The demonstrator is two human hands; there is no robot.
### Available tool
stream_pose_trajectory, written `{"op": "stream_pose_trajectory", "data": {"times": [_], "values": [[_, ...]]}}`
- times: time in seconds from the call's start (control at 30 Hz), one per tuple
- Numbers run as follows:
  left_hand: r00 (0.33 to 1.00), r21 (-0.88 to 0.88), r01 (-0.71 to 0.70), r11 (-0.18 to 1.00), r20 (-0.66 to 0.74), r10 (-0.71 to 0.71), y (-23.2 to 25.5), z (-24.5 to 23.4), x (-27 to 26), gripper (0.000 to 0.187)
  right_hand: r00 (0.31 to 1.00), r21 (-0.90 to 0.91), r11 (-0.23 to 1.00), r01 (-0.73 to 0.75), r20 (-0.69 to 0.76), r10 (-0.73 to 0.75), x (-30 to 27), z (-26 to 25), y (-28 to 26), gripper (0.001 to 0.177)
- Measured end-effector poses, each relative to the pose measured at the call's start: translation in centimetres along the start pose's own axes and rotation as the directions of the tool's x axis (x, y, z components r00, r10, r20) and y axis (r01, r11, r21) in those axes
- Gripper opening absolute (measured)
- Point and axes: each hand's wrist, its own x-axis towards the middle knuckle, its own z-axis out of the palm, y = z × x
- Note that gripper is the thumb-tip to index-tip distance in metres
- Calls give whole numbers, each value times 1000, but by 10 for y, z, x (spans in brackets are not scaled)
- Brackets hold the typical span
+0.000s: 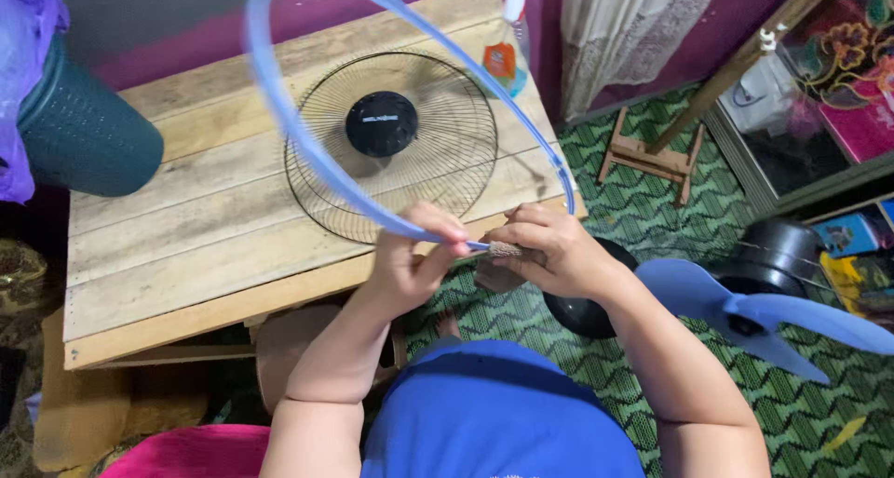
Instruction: The person cleans the fan cage with a cloth and spray, then assembles the fan by attaching the blue plastic ring and the metal cage to the fan blades. They secure the components by hand and with a screwdriver.
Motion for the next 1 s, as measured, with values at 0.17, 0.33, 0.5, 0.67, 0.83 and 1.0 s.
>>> {"op": "stream_pose_trajectory", "data": {"times": [0.17,0.33,0.5,0.67,0.83,1.0], "values": [[980,-177,-52,983,-197,16,14,-69,14,20,997,2,997,79,8,-79,33,9,14,29],[942,-341,-17,940,-321,-99,-6,-109,35,34,996,-52,995,88,-24,-89,59,27,43,30],[974,-269,213,939,-16,-226,-46,-99,42,37,1000,-61,998,-18,-14,17,84,46,55,29],[970,-73,244,967,27,-243,-66,-110,39,22,999,-69,998,4,-52,-7,98,55,53,33],[980,-16,196,980,-23,-197,-71,-117,39,21,998,-82,996,28,-45,-32,109,55,56,36],[965,-201,238,950,-64,-255,-89,-122,33,23,998,5,1000,29,-51,-29,120,59,62,33]]}}
